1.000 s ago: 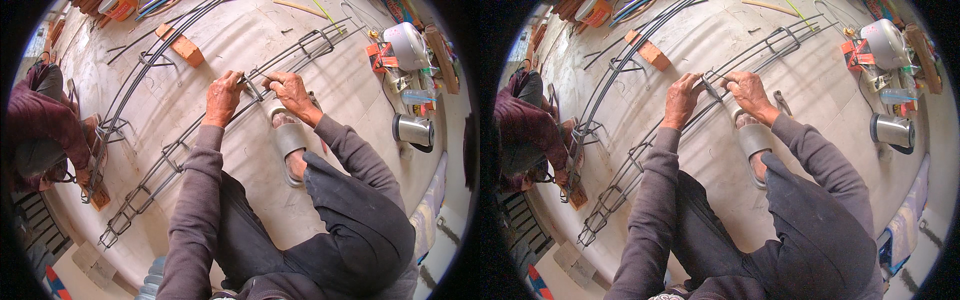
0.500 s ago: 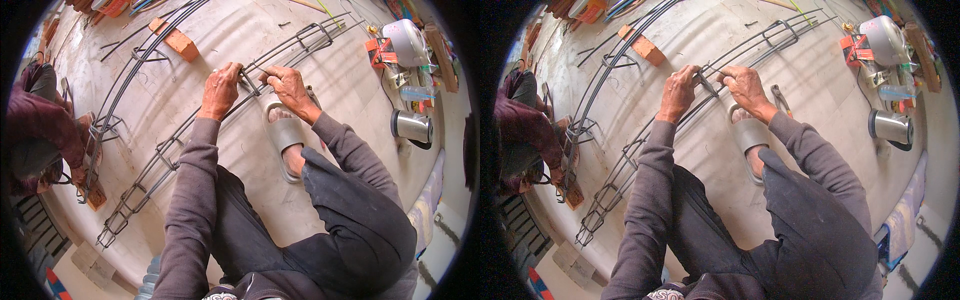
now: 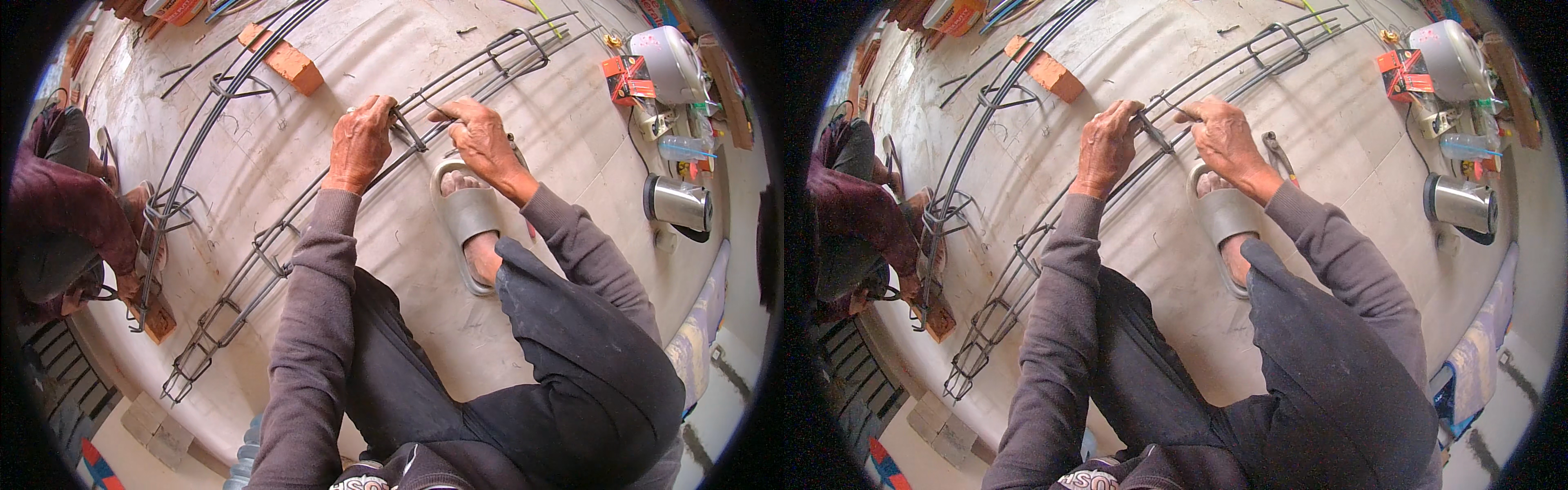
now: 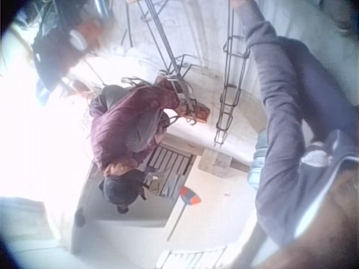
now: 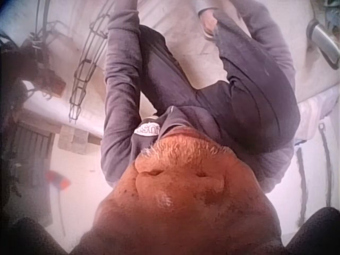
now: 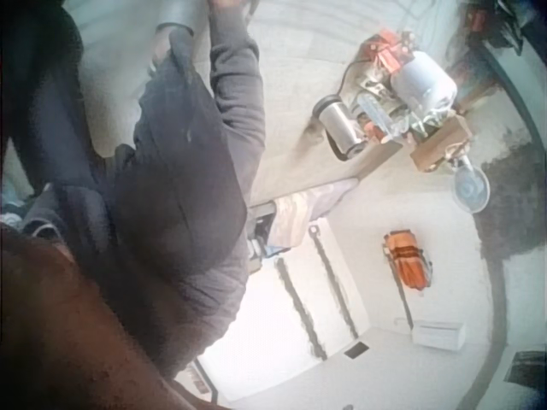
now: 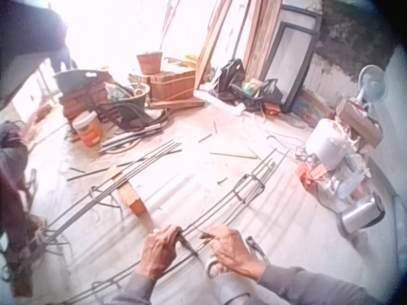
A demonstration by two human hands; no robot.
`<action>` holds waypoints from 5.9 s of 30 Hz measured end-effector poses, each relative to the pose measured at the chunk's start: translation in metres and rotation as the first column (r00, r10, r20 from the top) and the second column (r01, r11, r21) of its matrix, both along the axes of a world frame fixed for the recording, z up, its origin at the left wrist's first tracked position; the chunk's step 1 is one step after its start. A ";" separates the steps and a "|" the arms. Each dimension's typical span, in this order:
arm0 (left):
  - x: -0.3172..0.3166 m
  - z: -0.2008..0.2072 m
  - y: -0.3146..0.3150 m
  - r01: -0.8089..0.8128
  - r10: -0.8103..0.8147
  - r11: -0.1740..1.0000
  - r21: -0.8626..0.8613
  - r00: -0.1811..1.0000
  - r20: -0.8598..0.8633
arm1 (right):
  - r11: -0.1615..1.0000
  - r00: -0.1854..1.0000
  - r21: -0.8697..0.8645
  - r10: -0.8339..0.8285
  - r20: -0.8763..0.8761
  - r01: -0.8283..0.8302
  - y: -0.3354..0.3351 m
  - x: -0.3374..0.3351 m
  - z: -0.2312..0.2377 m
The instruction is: The person sits on the floor and uses pliers to twist wire ties around a metal frame structure. They manipulate the wire with their hands and the tool to secure the frame components together.
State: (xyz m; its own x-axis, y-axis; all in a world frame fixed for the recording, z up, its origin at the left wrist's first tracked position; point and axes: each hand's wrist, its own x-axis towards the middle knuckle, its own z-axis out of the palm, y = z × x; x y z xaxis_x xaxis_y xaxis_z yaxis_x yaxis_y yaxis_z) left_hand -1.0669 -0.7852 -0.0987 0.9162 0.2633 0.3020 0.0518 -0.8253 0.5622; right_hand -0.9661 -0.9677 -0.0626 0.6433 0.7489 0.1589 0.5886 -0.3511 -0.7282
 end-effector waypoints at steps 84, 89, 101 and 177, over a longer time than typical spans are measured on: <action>0.013 -0.004 0.010 -0.167 0.188 0.502 -0.848 0.979 -0.081 | 0.945 0.962 -0.287 0.078 -0.262 -0.155 0.056 0.017 0.028; 0.012 -0.008 0.011 -0.149 0.208 0.668 -0.729 0.978 -0.009 | 0.911 0.966 -0.330 0.257 -0.019 -0.249 0.068 0.027 0.039; 0.021 -0.020 0.009 -0.349 0.316 0.709 -0.613 0.934 -0.167 | 0.908 0.945 -0.394 0.242 0.221 -0.141 0.062 0.002 0.028; 0.030 -0.006 -0.006 -0.345 0.380 0.895 -0.281 0.922 0.077 | 0.946 0.782 -0.300 0.277 0.559 -0.121 0.041 -0.002 0.004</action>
State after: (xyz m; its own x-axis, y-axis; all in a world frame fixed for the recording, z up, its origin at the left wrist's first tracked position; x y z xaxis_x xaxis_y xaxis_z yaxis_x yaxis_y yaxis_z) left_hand -1.0368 -0.7911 -0.1045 0.7005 0.6539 0.2859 0.2338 -0.5887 0.7738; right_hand -0.9678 -0.9263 -0.0582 0.3152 0.9132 0.2582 0.9481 -0.2909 -0.1287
